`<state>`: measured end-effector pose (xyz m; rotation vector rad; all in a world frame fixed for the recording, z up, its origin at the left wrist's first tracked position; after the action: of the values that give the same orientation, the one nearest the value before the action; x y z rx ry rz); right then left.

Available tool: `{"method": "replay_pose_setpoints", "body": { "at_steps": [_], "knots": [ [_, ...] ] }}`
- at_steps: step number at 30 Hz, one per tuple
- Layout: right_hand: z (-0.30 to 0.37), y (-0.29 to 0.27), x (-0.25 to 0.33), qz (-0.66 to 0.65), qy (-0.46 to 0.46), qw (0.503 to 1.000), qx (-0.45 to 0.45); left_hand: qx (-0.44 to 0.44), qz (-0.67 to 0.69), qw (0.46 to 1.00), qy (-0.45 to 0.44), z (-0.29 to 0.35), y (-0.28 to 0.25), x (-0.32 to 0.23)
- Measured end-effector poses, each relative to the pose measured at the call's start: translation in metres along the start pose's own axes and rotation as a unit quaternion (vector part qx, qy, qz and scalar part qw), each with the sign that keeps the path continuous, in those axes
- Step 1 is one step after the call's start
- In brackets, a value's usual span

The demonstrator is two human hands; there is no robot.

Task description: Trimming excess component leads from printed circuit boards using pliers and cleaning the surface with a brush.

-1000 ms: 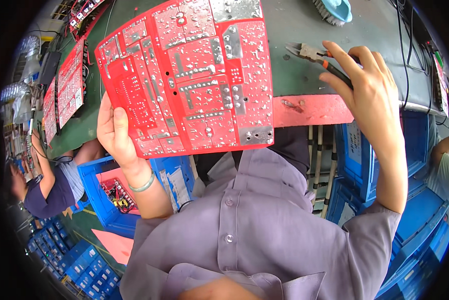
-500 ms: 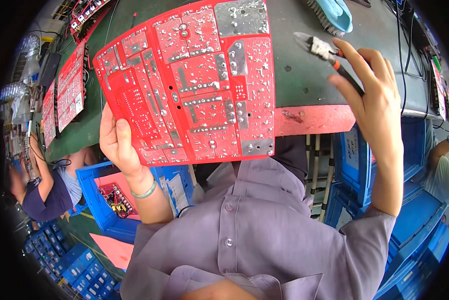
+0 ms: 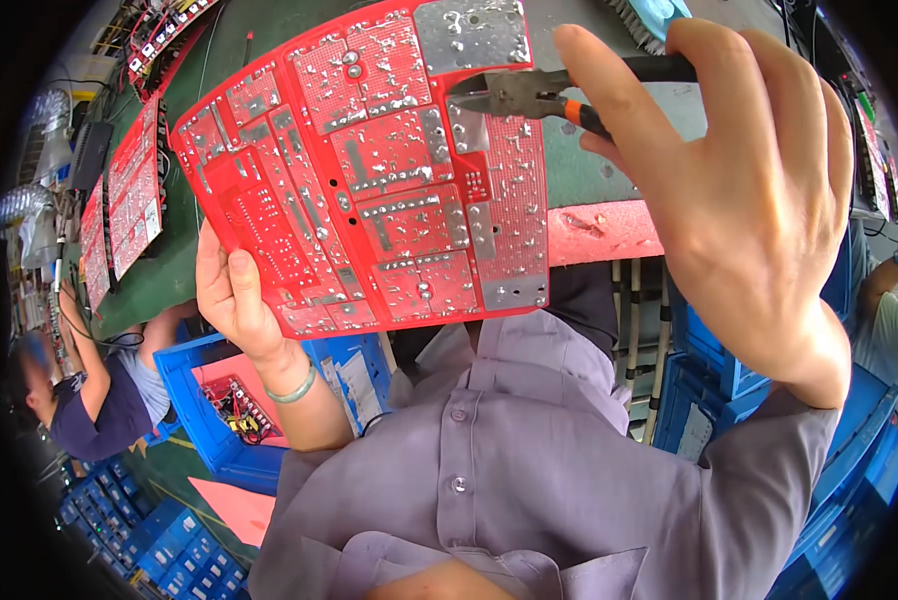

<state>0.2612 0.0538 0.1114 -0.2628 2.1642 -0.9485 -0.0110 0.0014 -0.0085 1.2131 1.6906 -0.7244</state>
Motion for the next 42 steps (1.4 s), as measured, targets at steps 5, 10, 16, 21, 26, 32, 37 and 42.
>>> {"method": "replay_pose_setpoints", "body": {
  "at_steps": [5,10,16,21,26,32,37,42],
  "knots": [
    [-0.001,0.004,-0.011,-0.213,-0.005,0.968,0.135,0.004,-0.002,1.000,0.010,0.000,0.001,0.000],
    [0.006,0.004,-0.011,-0.315,-0.009,0.932,0.178,-0.006,-0.010,1.000,-0.007,-0.002,0.004,-0.003],
    [0.004,0.012,-0.019,-0.241,0.019,0.960,0.142,-0.003,-0.010,1.000,-0.008,-0.001,0.002,-0.002],
    [0.003,-0.002,-0.016,-0.299,-0.013,0.941,0.156,-0.004,-0.003,1.000,-0.010,-0.001,0.001,-0.002],
    [0.004,0.013,-0.027,-0.158,0.045,0.981,0.099,-0.001,-0.012,1.000,-0.005,-0.002,0.002,-0.004],
    [0.009,0.011,-0.031,-0.263,0.066,0.953,0.135,-0.001,-0.014,1.000,-0.007,0.002,0.000,-0.004],
    [0.014,0.017,-0.038,-0.261,0.076,0.953,0.132,-0.010,-0.013,1.000,-0.015,0.002,-0.002,-0.003],
    [0.020,0.017,-0.046,-0.229,0.116,0.956,0.141,0.007,-0.001,1.000,-0.008,-0.004,0.003,-0.003]
  ]
}}
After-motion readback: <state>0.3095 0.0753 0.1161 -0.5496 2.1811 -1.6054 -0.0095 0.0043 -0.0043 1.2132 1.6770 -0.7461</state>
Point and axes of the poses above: each hand's wrist, its own z-axis away from the middle knuckle, its own y-axis out of the palm, x = y × z, the point moved 3 cm from there along -z, towards the middle knuckle, and after that the axes turned 2 degrees about -z, right-handed, at the moved point
